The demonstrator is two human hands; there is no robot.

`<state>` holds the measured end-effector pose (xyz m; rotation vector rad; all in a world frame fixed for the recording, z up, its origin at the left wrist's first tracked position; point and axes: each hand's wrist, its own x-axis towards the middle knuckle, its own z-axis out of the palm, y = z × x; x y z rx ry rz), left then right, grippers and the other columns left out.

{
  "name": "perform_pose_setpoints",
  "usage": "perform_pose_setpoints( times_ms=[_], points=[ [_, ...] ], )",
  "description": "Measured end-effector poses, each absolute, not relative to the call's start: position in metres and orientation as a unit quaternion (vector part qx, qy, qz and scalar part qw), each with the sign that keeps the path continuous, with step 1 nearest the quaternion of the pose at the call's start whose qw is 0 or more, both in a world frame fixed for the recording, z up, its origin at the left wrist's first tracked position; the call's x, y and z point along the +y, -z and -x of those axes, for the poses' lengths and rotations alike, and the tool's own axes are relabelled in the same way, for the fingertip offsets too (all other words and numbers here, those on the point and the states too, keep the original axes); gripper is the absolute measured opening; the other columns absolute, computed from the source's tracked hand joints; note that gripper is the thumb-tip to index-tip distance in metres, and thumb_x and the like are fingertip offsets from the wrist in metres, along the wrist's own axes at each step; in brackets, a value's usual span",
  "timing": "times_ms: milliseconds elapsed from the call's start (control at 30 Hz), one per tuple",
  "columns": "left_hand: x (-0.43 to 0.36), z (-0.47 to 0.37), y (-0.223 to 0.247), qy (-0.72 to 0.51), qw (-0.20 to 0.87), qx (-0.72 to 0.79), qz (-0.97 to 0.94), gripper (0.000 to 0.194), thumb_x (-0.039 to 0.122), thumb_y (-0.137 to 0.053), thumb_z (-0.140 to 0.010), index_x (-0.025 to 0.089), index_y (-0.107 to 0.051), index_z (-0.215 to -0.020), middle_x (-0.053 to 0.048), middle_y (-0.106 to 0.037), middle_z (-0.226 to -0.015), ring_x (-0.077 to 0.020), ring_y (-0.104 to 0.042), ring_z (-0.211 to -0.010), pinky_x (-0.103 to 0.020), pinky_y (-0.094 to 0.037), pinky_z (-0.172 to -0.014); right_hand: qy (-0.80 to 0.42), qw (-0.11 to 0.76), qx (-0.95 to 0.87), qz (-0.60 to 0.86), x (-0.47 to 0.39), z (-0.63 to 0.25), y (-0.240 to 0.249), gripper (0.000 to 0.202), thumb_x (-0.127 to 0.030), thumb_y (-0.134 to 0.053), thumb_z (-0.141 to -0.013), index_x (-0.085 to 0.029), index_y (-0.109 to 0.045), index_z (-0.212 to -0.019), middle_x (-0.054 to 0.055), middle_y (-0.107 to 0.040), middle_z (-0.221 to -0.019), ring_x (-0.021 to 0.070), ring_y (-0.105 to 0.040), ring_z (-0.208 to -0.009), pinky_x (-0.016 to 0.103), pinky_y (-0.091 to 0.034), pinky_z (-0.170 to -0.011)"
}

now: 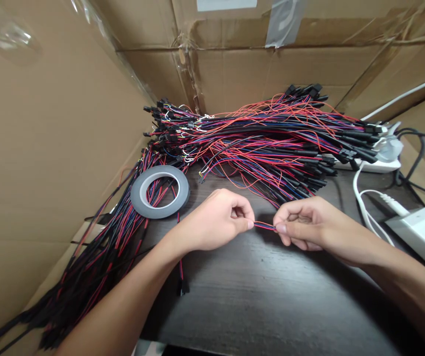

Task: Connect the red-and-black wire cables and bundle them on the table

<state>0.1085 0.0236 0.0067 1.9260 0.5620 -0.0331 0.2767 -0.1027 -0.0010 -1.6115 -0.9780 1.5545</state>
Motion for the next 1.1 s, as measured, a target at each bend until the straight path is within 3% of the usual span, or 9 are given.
perform_pose_setpoints(
  times_ms=[233, 467, 667, 833, 1100],
  points=[
    [0.018, -0.110, -0.002, -0.001, 0.539, 0.205, -0.817, 0.013, 0.009, -0.057, -0.079, 0.013, -0.068, -0.084, 0.003, -0.060, -0.067, -0.0070, -0.052, -0.061, -0.019, -0.041, -0.059, -0.583, 0.354, -0.382, 0.624, -0.104, -0.275, 0.005, 0.018, -0.030, -0.072, -0.068, -0.015, -0.062, -0.066, 0.001, -0.060, -0.055, 0.0071, -0.042, -0.044, 0.020, -0.027, -0.040],
    [0.012, -0.114, -0.001, -0.001, 0.575, 0.214, -0.790, 0.016, 0.012, -0.055, -0.083, 0.012, -0.071, -0.083, 0.001, -0.063, -0.065, -0.0065, -0.052, -0.056, -0.019, -0.042, -0.057, -0.575, 0.359, -0.408, 0.612, -0.103, -0.275, 0.010, 0.015, -0.029, -0.070, -0.073, -0.014, -0.065, -0.073, 0.001, -0.062, -0.059, 0.0074, -0.045, -0.046, 0.020, -0.031, -0.042],
    [0.011, -0.115, -0.001, -0.054, 0.607, 0.261, -0.749, 0.013, 0.005, -0.056, -0.077, 0.012, -0.066, -0.082, 0.003, -0.061, -0.062, -0.0060, -0.052, -0.054, -0.019, -0.042, -0.056, -0.580, 0.369, -0.378, 0.620, -0.101, -0.274, 0.007, 0.027, -0.033, -0.080, -0.066, -0.016, -0.060, -0.069, -0.006, -0.049, -0.047, 0.0059, -0.039, -0.042, 0.018, -0.025, -0.037],
    [0.013, -0.115, 0.000, -0.059, 0.587, 0.255, -0.766, 0.011, 0.007, -0.057, -0.077, 0.012, -0.066, -0.077, 0.002, -0.062, -0.062, -0.0067, -0.052, -0.052, -0.020, -0.043, -0.054, -0.571, 0.387, -0.366, 0.625, -0.101, -0.275, 0.008, 0.029, -0.034, -0.081, -0.066, -0.016, -0.059, -0.069, -0.005, -0.049, -0.046, 0.0058, -0.037, -0.041, 0.019, -0.021, -0.037],
    [0.014, -0.113, 0.002, -0.064, 0.545, 0.256, -0.796, 0.013, 0.013, -0.059, -0.080, 0.011, -0.071, -0.078, 0.000, -0.065, -0.063, -0.0067, -0.050, -0.050, -0.020, -0.042, -0.054, -0.542, 0.410, -0.398, 0.616, -0.105, -0.277, 0.012, 0.019, -0.030, -0.072, -0.074, -0.016, -0.059, -0.079, -0.003, -0.053, -0.058, 0.0072, -0.041, -0.047, 0.020, -0.026, -0.041]
  ],
)
